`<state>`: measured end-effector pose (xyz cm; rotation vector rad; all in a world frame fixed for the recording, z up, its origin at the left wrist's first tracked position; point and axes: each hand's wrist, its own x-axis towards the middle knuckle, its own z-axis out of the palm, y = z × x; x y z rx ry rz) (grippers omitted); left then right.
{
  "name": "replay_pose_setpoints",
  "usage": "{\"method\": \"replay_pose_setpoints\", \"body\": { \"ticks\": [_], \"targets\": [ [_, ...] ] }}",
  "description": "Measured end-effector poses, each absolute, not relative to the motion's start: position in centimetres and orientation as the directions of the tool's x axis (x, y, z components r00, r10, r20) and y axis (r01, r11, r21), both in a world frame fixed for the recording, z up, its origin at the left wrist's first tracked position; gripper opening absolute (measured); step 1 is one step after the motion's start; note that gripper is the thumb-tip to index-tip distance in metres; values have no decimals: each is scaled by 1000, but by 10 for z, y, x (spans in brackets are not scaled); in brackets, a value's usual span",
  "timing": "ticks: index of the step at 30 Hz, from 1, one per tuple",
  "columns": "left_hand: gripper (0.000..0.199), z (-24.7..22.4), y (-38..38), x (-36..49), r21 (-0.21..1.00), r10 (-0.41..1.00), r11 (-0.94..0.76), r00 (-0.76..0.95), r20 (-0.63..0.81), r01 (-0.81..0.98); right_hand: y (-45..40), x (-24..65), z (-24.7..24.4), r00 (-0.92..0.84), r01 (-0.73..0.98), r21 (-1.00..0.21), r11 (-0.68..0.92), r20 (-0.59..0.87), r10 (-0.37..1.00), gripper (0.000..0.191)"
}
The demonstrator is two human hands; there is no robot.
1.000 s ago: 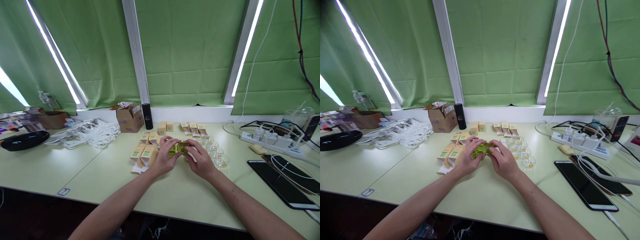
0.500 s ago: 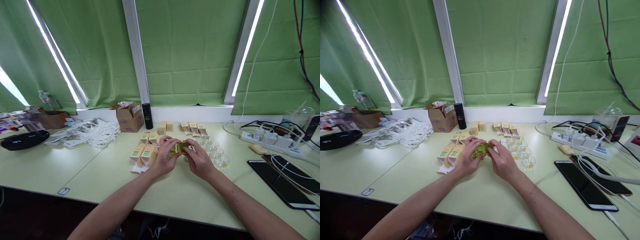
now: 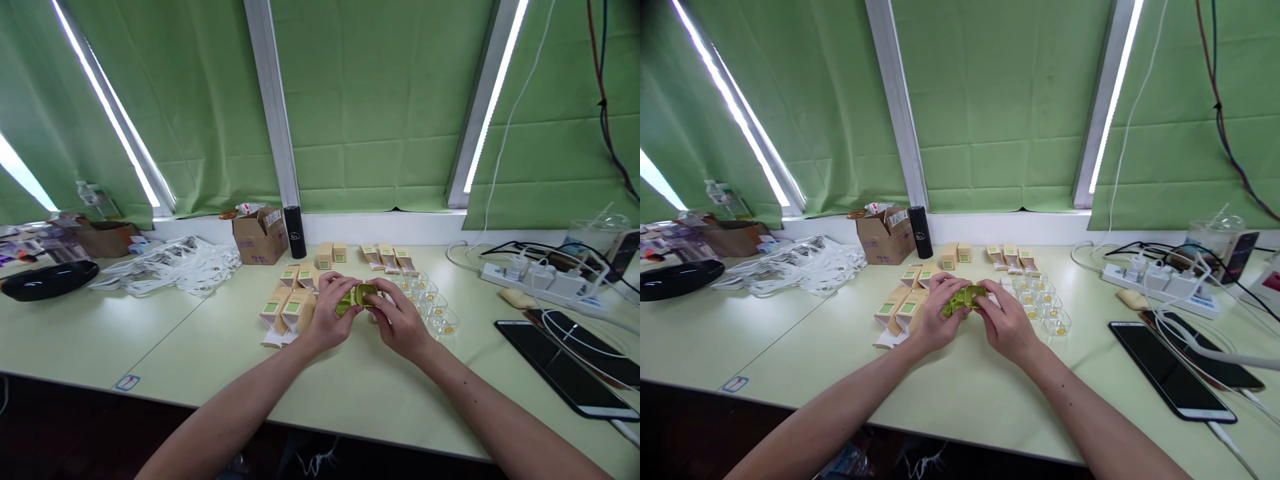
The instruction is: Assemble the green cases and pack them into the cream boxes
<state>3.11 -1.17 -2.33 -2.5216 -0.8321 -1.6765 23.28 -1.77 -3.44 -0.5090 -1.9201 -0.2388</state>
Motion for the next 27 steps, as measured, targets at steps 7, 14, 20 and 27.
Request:
{"method": "replay_pose_setpoints", "body": {
  "ticks": [7, 14, 20, 27],
  "targets": [
    [37, -20, -14, 33, 260, 402, -866, 284, 871, 427, -19, 234, -31, -343, 435, -62, 898, 911, 229, 38],
    [39, -23, -12, 32, 253, 391, -871, 280, 877, 421, -16, 234, -38, -313, 425, -115, 898, 912, 265, 44],
    [44, -23, -12, 32, 305, 434, -856, 261, 862, 418, -17, 232, -37, -294, 421, -139, 896, 914, 280, 44],
    [29, -25, -10, 32, 560, 637, -745, 137, 758, 363, -21, 233, -36, -243, 390, -249, 886, 901, 360, 59]
  ]
}}
